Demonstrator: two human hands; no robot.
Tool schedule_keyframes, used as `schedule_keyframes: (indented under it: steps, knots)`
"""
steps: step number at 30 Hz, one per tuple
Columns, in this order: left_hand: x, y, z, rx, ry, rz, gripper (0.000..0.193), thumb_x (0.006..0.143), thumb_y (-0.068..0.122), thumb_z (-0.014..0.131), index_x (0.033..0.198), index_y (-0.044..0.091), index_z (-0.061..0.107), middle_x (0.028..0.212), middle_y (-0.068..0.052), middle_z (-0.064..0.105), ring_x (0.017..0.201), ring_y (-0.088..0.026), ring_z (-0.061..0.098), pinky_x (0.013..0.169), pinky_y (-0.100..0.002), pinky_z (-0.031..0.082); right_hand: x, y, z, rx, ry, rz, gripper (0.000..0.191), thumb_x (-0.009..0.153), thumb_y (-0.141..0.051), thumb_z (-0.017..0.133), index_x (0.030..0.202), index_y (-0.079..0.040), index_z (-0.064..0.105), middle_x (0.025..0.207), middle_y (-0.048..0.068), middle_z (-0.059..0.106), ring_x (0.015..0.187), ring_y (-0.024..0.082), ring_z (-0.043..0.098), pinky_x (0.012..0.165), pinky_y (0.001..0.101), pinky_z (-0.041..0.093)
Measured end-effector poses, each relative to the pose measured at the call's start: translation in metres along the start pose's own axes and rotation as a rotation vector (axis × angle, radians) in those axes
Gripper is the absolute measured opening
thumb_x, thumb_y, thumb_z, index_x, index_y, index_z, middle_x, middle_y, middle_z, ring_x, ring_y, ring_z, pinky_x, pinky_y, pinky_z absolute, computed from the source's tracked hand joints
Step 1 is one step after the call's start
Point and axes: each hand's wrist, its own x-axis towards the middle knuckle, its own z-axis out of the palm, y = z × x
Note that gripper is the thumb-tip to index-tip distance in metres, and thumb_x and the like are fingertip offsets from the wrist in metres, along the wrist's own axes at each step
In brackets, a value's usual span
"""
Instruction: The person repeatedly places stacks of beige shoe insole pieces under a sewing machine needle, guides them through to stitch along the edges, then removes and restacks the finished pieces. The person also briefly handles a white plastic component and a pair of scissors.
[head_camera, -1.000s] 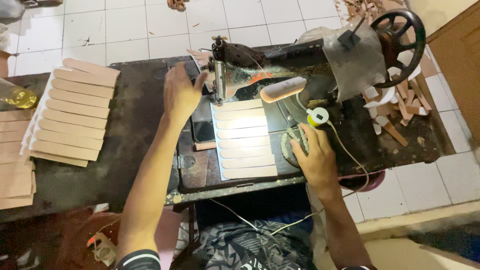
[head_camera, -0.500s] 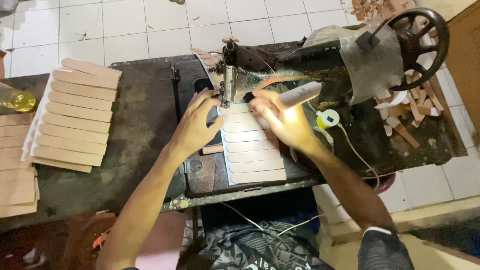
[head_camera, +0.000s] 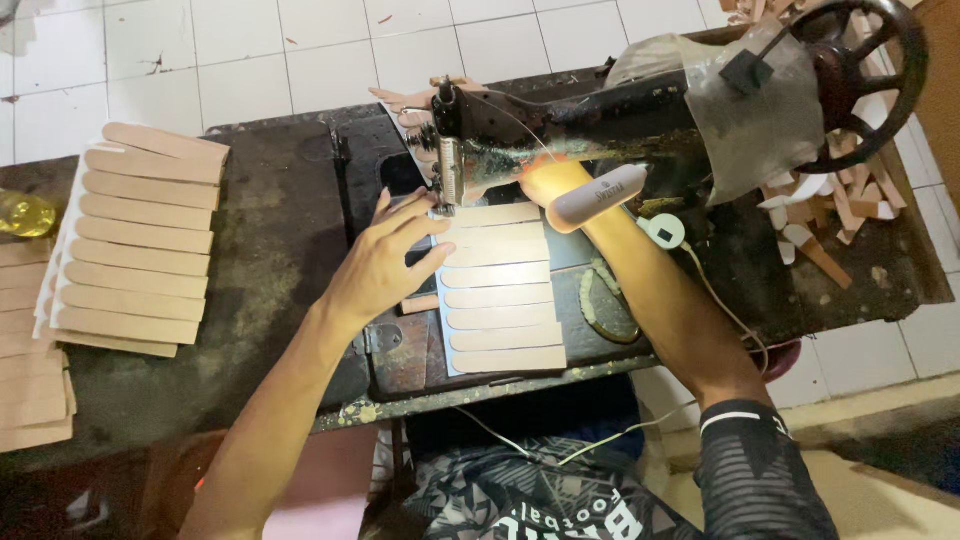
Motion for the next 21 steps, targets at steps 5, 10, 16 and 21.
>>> schedule_keyframes:
  steps: [5, 10, 16, 21]
  knots:
    - [0.0, 0.004, 0.003, 0.017, 0.012, -0.045, 0.028, 0.092, 0.021, 0.077, 0.112, 0.003, 0.071, 0.136, -0.017, 0.066, 0.138, -0.034, 0.056, 0.125, -0.056, 0.029, -0.001, -0.026, -0.033, 0.519, 0.015, 0.159, 0.028, 0.096, -0.032, 0.053, 0.103, -0.013, 0.073, 0.099, 0.017, 0.072, 0.091, 0.039, 0.067, 0.081, 0.0477, 0.052]
    - [0.001, 0.007, 0.003, -0.01, 0.02, 0.002, 0.034, 0.091, 0.022, 0.078, 0.114, -0.001, 0.068, 0.14, -0.022, 0.061, 0.138, -0.038, 0.053, 0.122, -0.048, 0.035, -0.018, -0.043, -0.066, 0.13, -0.054, -0.04, 0.041, 0.102, -0.042, 0.047, 0.096, -0.015, 0.078, 0.088, 0.019, 0.071, 0.083, 0.044, 0.066, 0.083, 0.0543, 0.05]
    - [0.004, 0.007, 0.005, 0.015, 0.015, -0.012, 0.032, 0.091, 0.022, 0.078, 0.112, 0.0, 0.068, 0.139, -0.021, 0.062, 0.139, -0.038, 0.053, 0.123, -0.047, 0.036, -0.021, -0.043, -0.075, 0.145, -0.148, -0.032, 0.048, 0.103, -0.044, 0.041, 0.09, -0.018, 0.08, 0.082, 0.018, 0.071, 0.085, 0.044, 0.065, 0.094, 0.0542, 0.046]
    - [0.004, 0.008, 0.01, 0.024, 0.027, -0.01, 0.033, 0.091, 0.022, 0.078, 0.114, 0.0, 0.067, 0.142, -0.021, 0.061, 0.139, -0.038, 0.053, 0.121, -0.047, 0.038, -0.022, -0.04, -0.065, 0.213, -0.138, -0.015, 0.05, 0.103, -0.043, 0.04, 0.089, -0.015, 0.078, 0.085, 0.017, 0.072, 0.086, 0.044, 0.065, 0.094, 0.055, 0.045]
